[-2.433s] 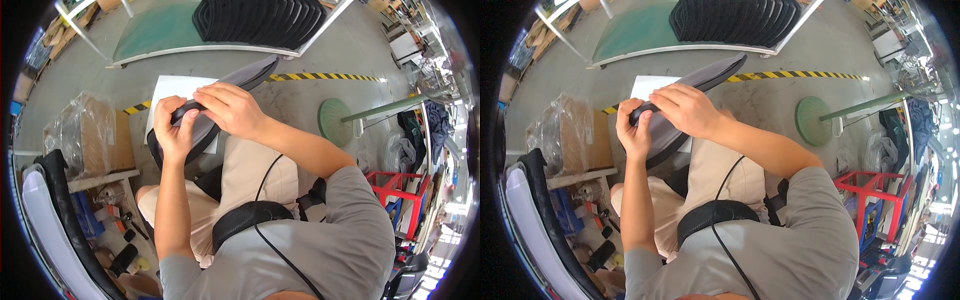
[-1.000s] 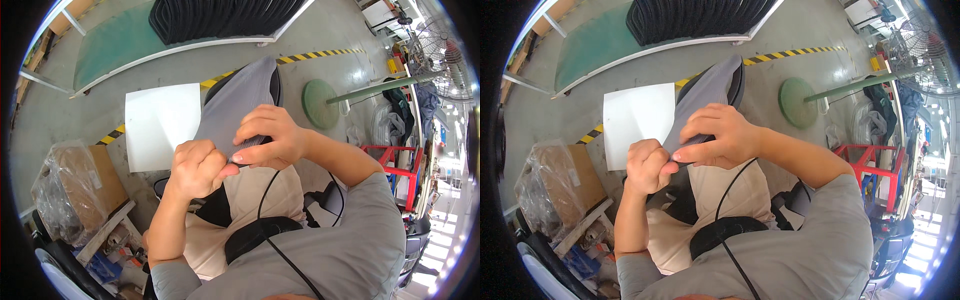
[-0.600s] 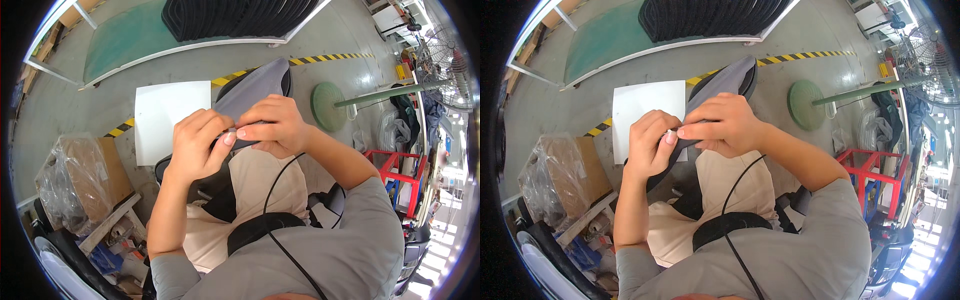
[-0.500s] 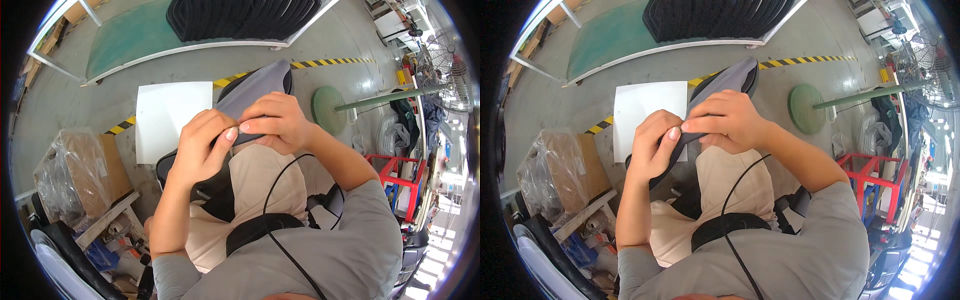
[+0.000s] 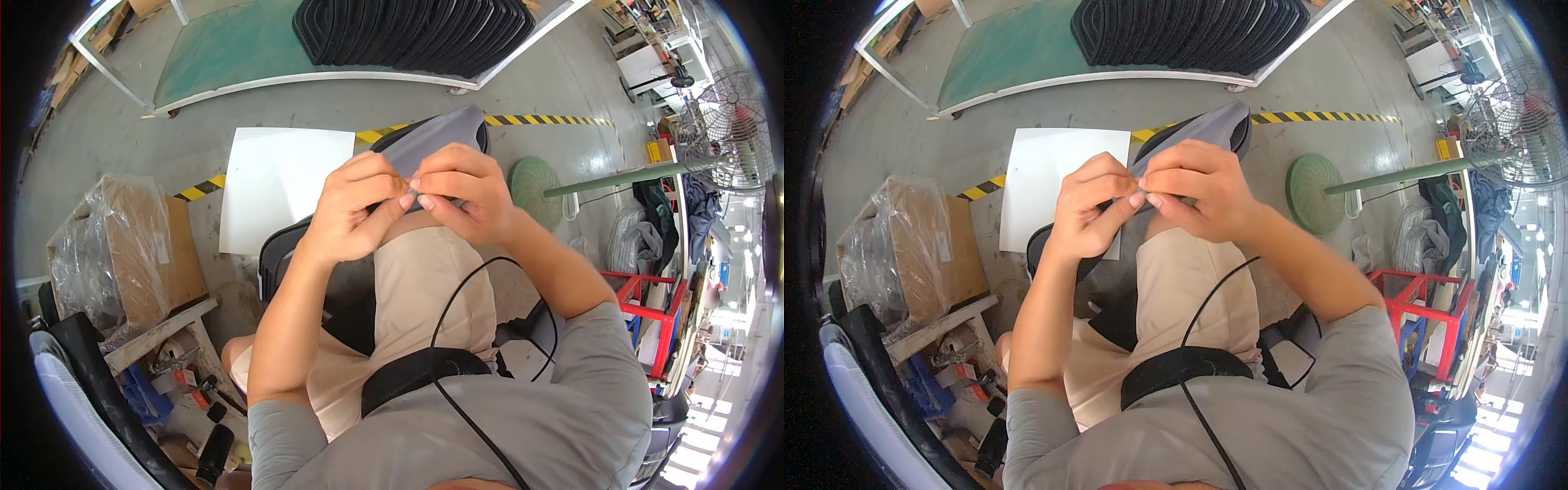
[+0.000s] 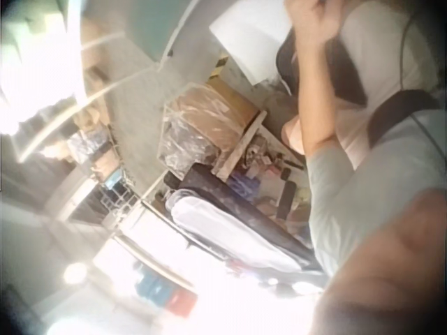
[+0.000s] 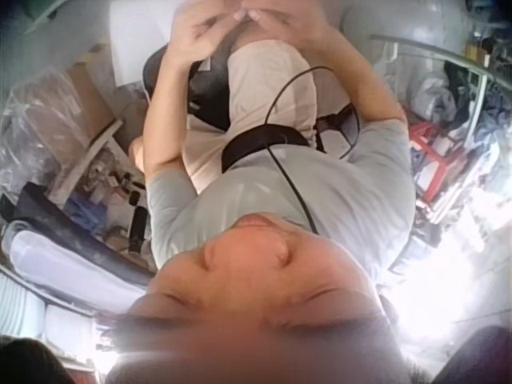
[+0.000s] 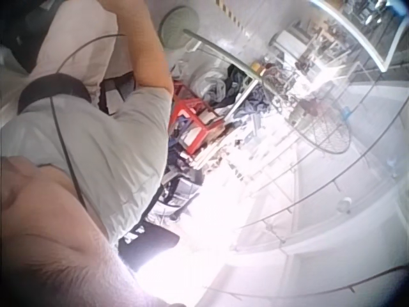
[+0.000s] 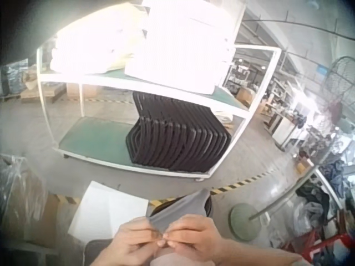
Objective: The recorder is assembling the backrest of an office chair by fitting a mesh panel into a plastic frame and using a mallet to secure the edges.
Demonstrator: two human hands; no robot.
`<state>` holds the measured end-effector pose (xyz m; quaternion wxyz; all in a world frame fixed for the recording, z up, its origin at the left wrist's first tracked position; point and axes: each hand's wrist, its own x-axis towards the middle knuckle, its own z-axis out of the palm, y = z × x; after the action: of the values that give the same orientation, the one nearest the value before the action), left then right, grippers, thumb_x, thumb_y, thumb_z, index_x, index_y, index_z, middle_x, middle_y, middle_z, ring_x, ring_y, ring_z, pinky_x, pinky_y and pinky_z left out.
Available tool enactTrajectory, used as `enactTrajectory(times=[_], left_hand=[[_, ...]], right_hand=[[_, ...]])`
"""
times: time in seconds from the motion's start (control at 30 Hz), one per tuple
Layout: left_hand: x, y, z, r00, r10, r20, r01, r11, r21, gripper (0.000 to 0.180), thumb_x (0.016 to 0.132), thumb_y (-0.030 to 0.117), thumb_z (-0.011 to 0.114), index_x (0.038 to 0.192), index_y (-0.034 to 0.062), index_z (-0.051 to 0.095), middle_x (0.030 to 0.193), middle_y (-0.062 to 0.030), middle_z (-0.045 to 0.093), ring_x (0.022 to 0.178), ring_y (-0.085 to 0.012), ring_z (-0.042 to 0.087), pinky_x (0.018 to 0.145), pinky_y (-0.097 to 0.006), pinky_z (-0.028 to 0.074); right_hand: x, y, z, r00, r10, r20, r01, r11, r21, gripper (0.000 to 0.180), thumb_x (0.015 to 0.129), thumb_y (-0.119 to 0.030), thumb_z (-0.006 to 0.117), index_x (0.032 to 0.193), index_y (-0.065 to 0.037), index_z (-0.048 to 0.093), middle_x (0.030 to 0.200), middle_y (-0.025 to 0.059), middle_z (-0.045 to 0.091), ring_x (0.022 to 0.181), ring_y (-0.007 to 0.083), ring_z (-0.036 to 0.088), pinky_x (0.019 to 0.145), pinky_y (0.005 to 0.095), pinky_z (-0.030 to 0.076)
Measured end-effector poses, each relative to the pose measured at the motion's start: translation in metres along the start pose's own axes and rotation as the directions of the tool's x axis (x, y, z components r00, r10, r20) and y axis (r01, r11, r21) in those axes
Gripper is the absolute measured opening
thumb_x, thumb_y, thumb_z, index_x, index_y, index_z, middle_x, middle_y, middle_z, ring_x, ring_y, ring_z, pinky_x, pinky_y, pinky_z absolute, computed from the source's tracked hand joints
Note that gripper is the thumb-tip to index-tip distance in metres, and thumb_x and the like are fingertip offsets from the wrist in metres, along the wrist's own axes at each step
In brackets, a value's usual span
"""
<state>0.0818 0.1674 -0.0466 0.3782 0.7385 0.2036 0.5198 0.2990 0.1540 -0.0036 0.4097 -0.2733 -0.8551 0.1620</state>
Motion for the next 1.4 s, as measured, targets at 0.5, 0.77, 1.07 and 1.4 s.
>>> enactTrajectory(times=[0.5,0.77,1.07,1.4], left_hand=[[0.002,-0.002,-0.005,0.999,0.012,-0.034,-0.014,0.999,-0.050,0.010,0.077,0.000,0.078,0.084,0.0025,0.071,0.082,-0.0100,0.067,0.070,-0.0280,0.060,0.065,-0.036,0.047],[-0.006,-0.007,0.017,0.914,0.396,-0.087,-0.340,0.866,0.365,0.014,0.070,-0.002,0.075,0.083,0.0005,0.070,0.079,-0.0054,0.057,0.063,-0.0215,0.052,0.054,-0.034,0.041],[-0.003,-0.009,0.027,0.887,0.449,-0.112,-0.319,0.768,0.556,0.020,0.068,-0.004,0.075,0.087,-0.0005,0.071,0.079,-0.0076,0.062,0.060,-0.0231,0.055,0.053,-0.033,0.044],[-0.015,-0.016,0.001,0.995,-0.084,-0.050,0.084,0.996,-0.007,0.009,0.090,0.005,0.075,0.091,-0.0022,0.070,0.081,-0.0099,0.064,0.073,-0.0208,0.058,0.064,-0.032,0.045]], right_hand=[[0.013,-0.006,-0.003,0.979,0.183,0.089,-0.198,0.956,0.218,0.011,0.081,0.005,0.071,0.084,-0.002,0.063,0.086,0.0085,0.066,0.076,0.0231,0.064,0.068,0.0338,0.051],[0.013,0.019,-0.012,0.980,-0.159,0.120,0.150,0.985,0.082,0.018,0.078,-0.006,0.084,0.086,-0.003,0.068,0.088,0.0054,0.066,0.072,0.0221,0.063,0.060,0.0325,0.051],[0.018,0.035,-0.021,0.911,-0.377,0.169,0.389,0.920,-0.048,0.036,0.074,-0.028,0.089,0.084,-0.002,0.066,0.093,0.0057,0.065,0.071,0.0244,0.058,0.060,0.0340,0.050],[0.019,0.025,-0.022,0.940,-0.215,0.265,0.242,0.967,-0.074,0.039,0.074,-0.026,0.089,0.107,-0.008,0.077,0.100,0.0046,0.068,0.082,0.0233,0.060,0.068,0.0320,0.052]])
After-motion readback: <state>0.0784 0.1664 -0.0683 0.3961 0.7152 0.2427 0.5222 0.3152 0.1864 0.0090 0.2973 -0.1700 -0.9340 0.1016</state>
